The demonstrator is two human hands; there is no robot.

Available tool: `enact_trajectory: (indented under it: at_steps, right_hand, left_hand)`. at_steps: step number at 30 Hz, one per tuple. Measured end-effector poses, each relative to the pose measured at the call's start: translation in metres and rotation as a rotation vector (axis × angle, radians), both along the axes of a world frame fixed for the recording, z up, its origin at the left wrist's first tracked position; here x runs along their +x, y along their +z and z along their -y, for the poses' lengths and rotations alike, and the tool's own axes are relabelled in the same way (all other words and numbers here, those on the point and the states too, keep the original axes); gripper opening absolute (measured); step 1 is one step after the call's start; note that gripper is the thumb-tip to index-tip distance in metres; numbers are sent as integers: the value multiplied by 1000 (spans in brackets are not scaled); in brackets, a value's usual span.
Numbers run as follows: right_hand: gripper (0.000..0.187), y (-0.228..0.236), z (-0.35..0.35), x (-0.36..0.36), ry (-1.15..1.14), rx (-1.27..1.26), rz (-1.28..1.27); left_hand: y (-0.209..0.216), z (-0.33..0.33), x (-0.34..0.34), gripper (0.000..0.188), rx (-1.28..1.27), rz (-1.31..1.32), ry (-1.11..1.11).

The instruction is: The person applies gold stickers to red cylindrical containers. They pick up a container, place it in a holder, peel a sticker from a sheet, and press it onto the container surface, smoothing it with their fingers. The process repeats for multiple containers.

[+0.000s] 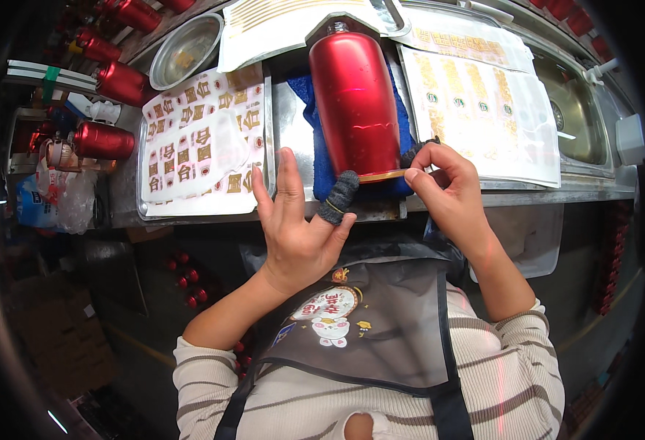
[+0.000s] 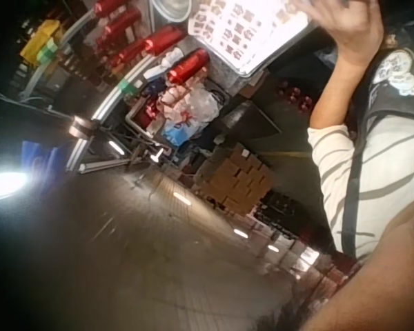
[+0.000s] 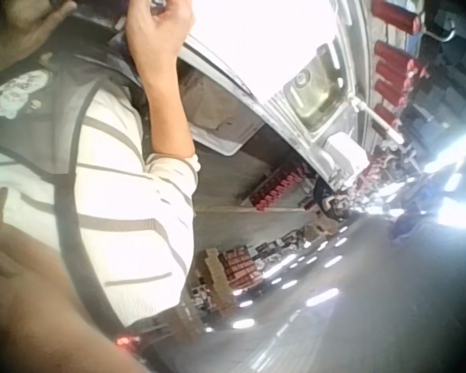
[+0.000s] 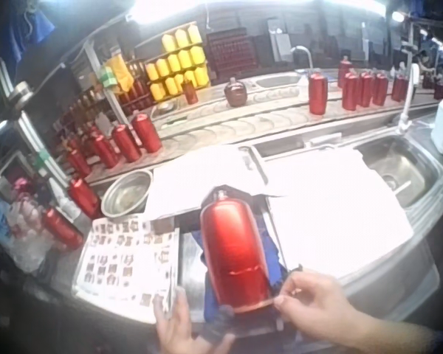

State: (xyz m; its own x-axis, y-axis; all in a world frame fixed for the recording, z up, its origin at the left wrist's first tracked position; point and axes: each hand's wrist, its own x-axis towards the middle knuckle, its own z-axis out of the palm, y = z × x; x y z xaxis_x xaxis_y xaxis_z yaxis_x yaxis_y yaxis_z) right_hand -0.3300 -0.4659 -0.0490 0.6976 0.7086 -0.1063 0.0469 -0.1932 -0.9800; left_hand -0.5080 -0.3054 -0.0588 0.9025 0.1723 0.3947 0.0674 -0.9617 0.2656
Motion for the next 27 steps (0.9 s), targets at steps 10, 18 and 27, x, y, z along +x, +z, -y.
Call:
enact_trajectory:
  at_steps: [10,18,27]
  right_hand:
    - [7,-5,-2,0,7,-1,17]
    - [7,-5,2,-1,46,-29,48]
    - [8,3,4,3,49,-29,-75]
  left_hand:
    - [22,7,25,41,69,14,-65]
    - [0,-3,61,65,-107,267,-29]
    - [-28,-5,4,58,-235,215,3]
